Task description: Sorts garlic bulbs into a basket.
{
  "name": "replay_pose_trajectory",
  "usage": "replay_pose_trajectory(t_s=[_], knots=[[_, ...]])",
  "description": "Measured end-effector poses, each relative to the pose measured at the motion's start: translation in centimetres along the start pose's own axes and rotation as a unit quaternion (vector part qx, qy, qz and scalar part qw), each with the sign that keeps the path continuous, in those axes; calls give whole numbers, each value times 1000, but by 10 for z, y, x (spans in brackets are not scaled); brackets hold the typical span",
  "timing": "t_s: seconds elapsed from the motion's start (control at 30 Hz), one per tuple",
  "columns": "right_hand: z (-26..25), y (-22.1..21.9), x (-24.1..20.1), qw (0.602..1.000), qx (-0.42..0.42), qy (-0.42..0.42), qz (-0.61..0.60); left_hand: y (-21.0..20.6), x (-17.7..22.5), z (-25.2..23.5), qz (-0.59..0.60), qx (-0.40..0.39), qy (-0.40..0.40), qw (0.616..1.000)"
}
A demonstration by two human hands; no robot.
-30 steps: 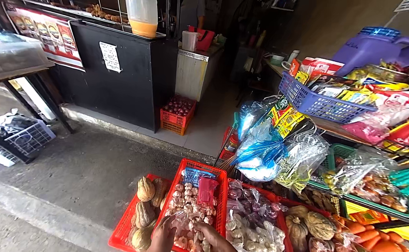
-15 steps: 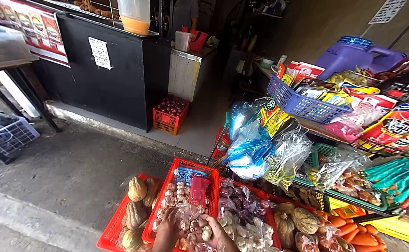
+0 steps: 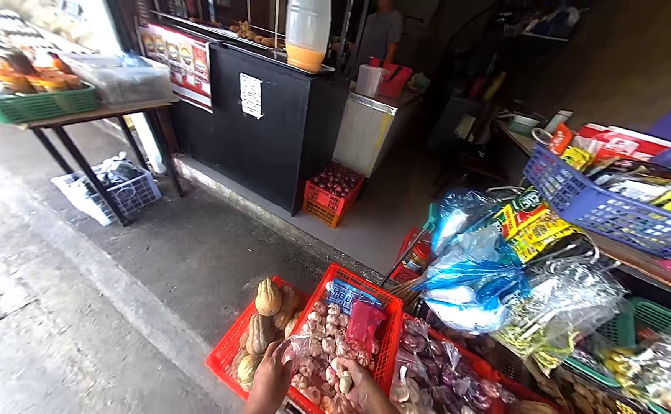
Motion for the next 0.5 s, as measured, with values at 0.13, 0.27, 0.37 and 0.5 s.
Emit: replay_pose_trajectory(t_s=[0.13,0.27,0.37,0.5], knots=[[-21,-10,-12,948,-19,113,297,16,-16,14,-4,32,24,999],[-26,-1,-14,745,22,141,651,23,-26,23,-20,32,51,998],[-30,20,2,683,-1,125,719,25,-28,28,-32,27,51,998],[-24,34,8,686,2,153,711,24,-28,31,-38,28,39,998]])
Point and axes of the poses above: each hand's wrist, its own z-axis away from the middle knuckle, its own y-axis out of the back of the hand, x = y × z, the point moved 4 cm from there along -z, towards the middle knuckle, and after that the axes turned 14 degrees about -z, right-handed, at the moved point
